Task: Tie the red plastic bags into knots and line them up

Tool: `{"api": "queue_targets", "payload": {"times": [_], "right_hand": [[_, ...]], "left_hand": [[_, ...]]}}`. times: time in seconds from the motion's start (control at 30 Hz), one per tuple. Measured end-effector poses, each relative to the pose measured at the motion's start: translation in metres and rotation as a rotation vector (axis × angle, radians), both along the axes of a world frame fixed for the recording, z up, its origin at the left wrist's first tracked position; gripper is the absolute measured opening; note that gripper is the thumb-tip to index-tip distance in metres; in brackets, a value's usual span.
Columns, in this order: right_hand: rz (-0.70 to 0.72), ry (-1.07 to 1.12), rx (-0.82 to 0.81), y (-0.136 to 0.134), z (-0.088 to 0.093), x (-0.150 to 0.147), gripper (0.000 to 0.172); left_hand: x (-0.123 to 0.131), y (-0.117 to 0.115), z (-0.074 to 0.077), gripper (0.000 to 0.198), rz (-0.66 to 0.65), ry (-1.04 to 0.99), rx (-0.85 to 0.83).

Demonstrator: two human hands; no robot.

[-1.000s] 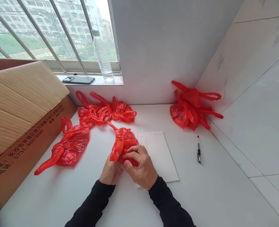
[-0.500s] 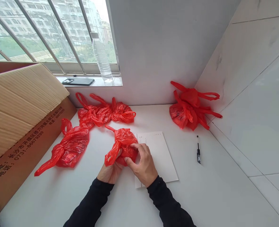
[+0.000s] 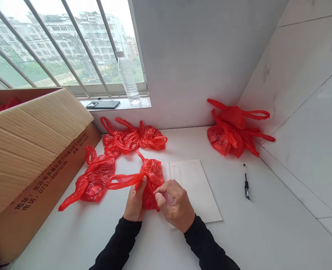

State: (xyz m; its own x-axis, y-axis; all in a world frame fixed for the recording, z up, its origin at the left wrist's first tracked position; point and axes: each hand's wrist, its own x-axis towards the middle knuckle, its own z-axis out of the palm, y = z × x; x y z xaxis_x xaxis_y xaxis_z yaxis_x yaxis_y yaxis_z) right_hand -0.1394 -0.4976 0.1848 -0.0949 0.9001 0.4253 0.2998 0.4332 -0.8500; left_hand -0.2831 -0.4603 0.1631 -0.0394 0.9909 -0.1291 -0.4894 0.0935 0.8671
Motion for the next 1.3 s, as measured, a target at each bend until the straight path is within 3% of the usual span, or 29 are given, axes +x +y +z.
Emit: {"api": "queue_targets", "payload": {"times": [0.1,0.2,0.27,0.33,0.43,0.6,0.77,0.87,0.93,1.13,1.3], "right_hand": [[-0.121,0.111,-0.098,0.000,-0.002,0.002,0.018],[-0.243,0.248,-0.203,0.006,-0.009,0.009,0.037],[-0.187,0.335,-0.311,0.010,-0.012,0.014,0.050],[-0.084,0.396,-0.415,0.013,-0.013,0.017,0.057],[-0.021,0.409,-0.444,0.012,-0.010,0.015,0.053],[-0.038,0.497,-0.428,0.009,-0.006,0.010,0.042],[-0.128,0.583,-0.543,0.011,-0.012,0.008,0.049],[-0.102,0.615,-0.562,0.011,-0.012,0.008,0.053],[-0.069,0.614,-0.554,0.010,-0.011,0.009,0.047],[-0.328,0.611,-0.349,0.011,-0.011,0.013,0.037],[-0.270,0.686,-0.354,0.013,-0.014,0.013,0.040]], "left_hand": [[-0.009,-0.002,0.002,0.034,0.051,0.019,0.016],[-0.020,-0.009,0.002,0.025,0.092,0.048,-0.041],[-0.026,-0.014,0.003,0.021,0.031,0.096,-0.042],[-0.028,-0.018,0.008,0.024,-0.126,0.173,0.033],[-0.027,-0.021,0.017,0.036,-0.272,0.323,0.166],[-0.026,-0.025,0.026,0.041,-0.226,0.462,0.227],[-0.033,-0.039,0.040,0.041,-0.249,0.635,0.313],[-0.037,-0.045,0.050,0.041,-0.322,0.639,0.348],[-0.038,-0.046,0.053,0.040,-0.357,0.614,0.354],[-0.047,-0.047,0.049,0.036,-0.221,0.557,0.312],[-0.043,-0.047,0.056,0.032,-0.247,0.662,0.339]]}}
